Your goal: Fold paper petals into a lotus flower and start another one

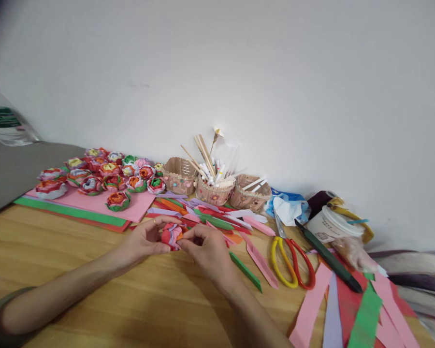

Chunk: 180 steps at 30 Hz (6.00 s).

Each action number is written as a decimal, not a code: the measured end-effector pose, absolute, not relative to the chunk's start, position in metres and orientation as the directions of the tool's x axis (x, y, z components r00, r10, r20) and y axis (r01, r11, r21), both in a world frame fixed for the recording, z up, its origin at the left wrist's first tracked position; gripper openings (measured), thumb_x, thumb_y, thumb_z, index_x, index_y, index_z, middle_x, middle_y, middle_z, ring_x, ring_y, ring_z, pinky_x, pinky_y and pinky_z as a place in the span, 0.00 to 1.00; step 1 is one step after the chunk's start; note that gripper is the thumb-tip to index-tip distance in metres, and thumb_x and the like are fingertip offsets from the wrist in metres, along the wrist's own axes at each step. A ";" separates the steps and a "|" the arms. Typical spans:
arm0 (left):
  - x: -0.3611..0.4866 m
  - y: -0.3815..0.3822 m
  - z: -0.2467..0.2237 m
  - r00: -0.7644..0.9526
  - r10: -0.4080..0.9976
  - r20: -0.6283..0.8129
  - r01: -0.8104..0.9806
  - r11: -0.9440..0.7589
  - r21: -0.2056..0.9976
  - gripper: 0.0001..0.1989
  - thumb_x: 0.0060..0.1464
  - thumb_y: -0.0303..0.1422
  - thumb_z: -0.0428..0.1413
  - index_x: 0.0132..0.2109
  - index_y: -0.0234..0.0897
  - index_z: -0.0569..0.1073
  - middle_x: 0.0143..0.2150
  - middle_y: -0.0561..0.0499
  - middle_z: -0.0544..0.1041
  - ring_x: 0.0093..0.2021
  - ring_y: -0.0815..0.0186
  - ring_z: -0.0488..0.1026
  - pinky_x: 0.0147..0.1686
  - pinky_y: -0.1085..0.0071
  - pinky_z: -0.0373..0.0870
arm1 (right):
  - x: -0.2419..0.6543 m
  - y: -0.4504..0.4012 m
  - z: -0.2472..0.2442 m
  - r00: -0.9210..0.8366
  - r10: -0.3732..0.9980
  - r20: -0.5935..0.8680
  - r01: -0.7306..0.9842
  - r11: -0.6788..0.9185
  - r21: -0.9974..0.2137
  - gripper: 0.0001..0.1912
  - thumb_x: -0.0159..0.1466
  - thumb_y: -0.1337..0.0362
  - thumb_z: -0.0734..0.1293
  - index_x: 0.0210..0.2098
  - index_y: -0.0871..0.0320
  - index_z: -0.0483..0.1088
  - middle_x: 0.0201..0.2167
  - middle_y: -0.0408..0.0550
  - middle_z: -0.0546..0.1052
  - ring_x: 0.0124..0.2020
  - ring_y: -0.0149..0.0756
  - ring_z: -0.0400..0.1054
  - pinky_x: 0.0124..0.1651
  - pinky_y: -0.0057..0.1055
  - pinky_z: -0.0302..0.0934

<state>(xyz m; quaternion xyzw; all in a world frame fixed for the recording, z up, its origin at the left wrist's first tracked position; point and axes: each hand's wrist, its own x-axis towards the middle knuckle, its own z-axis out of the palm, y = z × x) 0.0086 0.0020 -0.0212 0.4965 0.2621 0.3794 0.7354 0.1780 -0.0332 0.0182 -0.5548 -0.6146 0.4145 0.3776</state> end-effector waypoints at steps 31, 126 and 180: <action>0.005 -0.004 -0.011 0.459 0.885 -0.078 -0.503 0.332 0.798 0.20 0.40 0.24 0.64 0.43 0.40 0.71 0.42 0.51 0.73 0.41 0.67 0.70 0.41 0.73 0.67 | 0.174 -0.051 0.012 -0.246 0.682 0.689 0.814 0.531 -0.236 0.13 0.61 0.71 0.60 0.42 0.61 0.72 0.24 0.47 0.75 0.20 0.29 0.65 0.23 0.25 0.57; 0.010 0.004 -0.025 0.569 0.808 0.153 -0.442 0.144 0.886 0.29 0.33 0.30 0.68 0.46 0.40 0.70 0.45 0.46 0.72 0.40 0.64 0.72 0.38 0.69 0.68 | 0.169 -0.040 0.027 -0.045 0.994 -0.099 0.156 -0.091 -0.984 0.16 0.51 0.51 0.69 0.24 0.61 0.74 0.15 0.39 0.63 0.15 0.23 0.49 0.18 0.23 0.45; 0.012 0.002 -0.019 0.631 0.775 -0.028 -0.342 0.310 0.887 0.30 0.28 0.26 0.69 0.43 0.37 0.68 0.34 0.51 0.76 0.32 0.67 0.73 0.32 0.72 0.67 | 0.184 -0.037 0.037 -0.220 0.974 -0.056 0.456 0.052 -0.889 0.12 0.58 0.57 0.64 0.32 0.53 0.78 0.27 0.45 0.77 0.32 0.38 0.69 0.35 0.30 0.60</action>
